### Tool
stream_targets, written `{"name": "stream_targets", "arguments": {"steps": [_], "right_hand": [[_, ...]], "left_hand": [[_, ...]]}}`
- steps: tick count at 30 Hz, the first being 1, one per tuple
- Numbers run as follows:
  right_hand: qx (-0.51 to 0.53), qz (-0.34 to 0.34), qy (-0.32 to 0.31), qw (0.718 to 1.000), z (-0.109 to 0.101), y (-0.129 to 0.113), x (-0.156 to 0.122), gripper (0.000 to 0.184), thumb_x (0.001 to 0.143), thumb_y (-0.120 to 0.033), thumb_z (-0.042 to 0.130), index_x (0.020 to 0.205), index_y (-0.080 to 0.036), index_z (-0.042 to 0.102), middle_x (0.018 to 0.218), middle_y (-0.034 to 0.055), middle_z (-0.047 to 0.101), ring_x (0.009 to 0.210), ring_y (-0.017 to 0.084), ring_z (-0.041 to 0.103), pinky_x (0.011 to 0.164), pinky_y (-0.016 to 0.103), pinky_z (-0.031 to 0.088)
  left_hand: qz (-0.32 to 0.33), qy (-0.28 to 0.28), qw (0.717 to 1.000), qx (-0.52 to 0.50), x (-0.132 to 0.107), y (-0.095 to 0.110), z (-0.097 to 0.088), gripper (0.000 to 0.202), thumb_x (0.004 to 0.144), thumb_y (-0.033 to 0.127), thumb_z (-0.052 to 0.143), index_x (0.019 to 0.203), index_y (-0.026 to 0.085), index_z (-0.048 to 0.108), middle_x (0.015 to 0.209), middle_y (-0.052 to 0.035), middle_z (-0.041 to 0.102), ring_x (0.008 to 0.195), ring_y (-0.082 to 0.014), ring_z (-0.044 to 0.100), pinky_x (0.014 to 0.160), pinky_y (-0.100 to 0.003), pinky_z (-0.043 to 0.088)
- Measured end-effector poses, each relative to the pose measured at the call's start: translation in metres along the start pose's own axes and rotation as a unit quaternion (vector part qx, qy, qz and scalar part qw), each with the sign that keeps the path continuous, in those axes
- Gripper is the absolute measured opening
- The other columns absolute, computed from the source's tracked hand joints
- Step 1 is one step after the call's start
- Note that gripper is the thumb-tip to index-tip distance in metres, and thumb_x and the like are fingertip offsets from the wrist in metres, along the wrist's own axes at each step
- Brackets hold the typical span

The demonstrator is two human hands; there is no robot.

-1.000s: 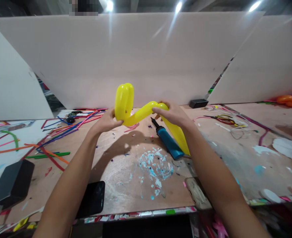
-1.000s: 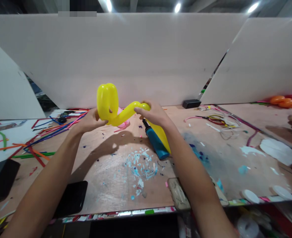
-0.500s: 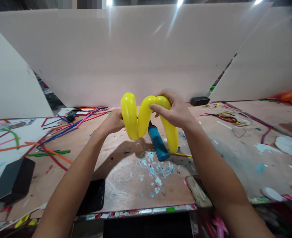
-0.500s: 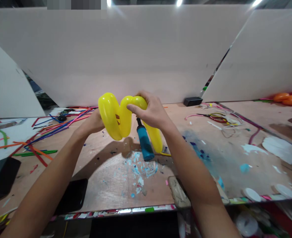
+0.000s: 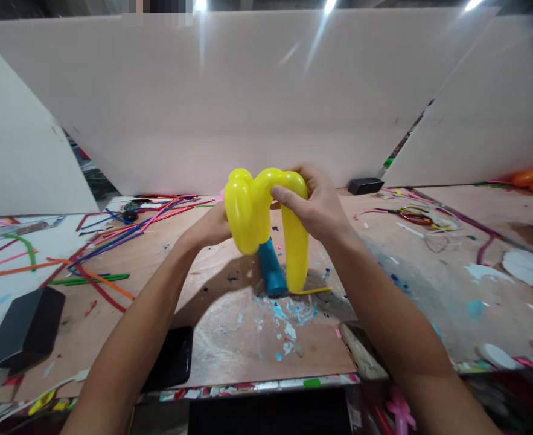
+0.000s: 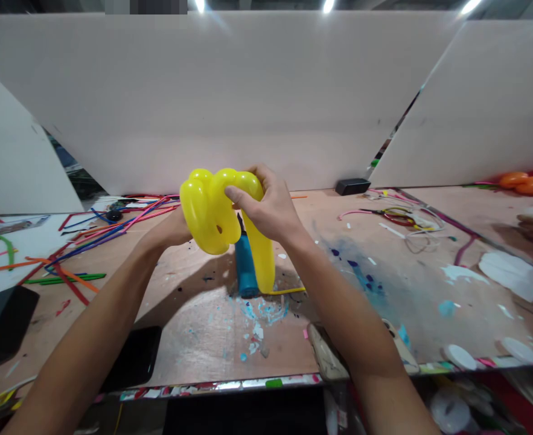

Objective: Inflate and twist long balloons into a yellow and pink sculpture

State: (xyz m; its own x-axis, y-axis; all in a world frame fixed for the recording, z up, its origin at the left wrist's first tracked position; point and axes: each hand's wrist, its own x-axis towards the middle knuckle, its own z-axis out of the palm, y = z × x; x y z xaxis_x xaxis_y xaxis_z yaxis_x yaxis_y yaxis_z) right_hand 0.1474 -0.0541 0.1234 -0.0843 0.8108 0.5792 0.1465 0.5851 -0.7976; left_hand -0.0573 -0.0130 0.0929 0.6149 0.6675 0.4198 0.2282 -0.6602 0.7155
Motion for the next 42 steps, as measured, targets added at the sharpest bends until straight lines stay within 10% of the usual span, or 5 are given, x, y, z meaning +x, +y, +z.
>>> {"name": "stream_targets", "arguments": {"steps": [7,21,42], "right_hand": [[0.109,0.056,-0.034,0.992,-0.001,0.0,0.002,0.045,0.072,-0.057,0.075,0.093,-0.023,0.054,0.087,-0.0002,0.063,0.08,0.017,0.066,0.074,0.034,0.06],[0.158,0.193,-0.293,0.923,-0.027,0.015,0.007,0.043,0.075,-0.053,0.073,0.105,-0.024,0.066,0.111,0.0063,0.069,0.092,0.024,0.07,0.075,0.038,0.061],[0.363,0.208,-0.169,0.893,0.0,0.014,0.008,0.039,0.072,-0.061,0.067,0.078,-0.023,0.06,0.095,0.0075,0.069,0.108,0.029,0.063,0.094,0.054,0.052]], "left_hand": [[-0.022,-0.03,0.998,-0.051,-0.003,-0.004,-0.009,0.041,0.074,0.036,0.073,0.109,0.017,0.069,0.099,-0.0083,0.074,0.09,-0.0228,0.069,0.076,-0.033,0.058],[0.004,0.013,1.0,-0.025,-0.008,-0.008,-0.018,0.027,0.073,0.036,0.075,0.093,0.018,0.074,0.091,-0.0075,0.075,0.082,-0.0216,0.07,0.069,-0.03,0.059],[0.004,0.223,0.969,-0.104,0.003,-0.022,0.003,0.038,0.081,0.05,0.066,0.102,0.019,0.072,0.097,-0.007,0.074,0.085,-0.0224,0.069,0.071,-0.029,0.057]]}}
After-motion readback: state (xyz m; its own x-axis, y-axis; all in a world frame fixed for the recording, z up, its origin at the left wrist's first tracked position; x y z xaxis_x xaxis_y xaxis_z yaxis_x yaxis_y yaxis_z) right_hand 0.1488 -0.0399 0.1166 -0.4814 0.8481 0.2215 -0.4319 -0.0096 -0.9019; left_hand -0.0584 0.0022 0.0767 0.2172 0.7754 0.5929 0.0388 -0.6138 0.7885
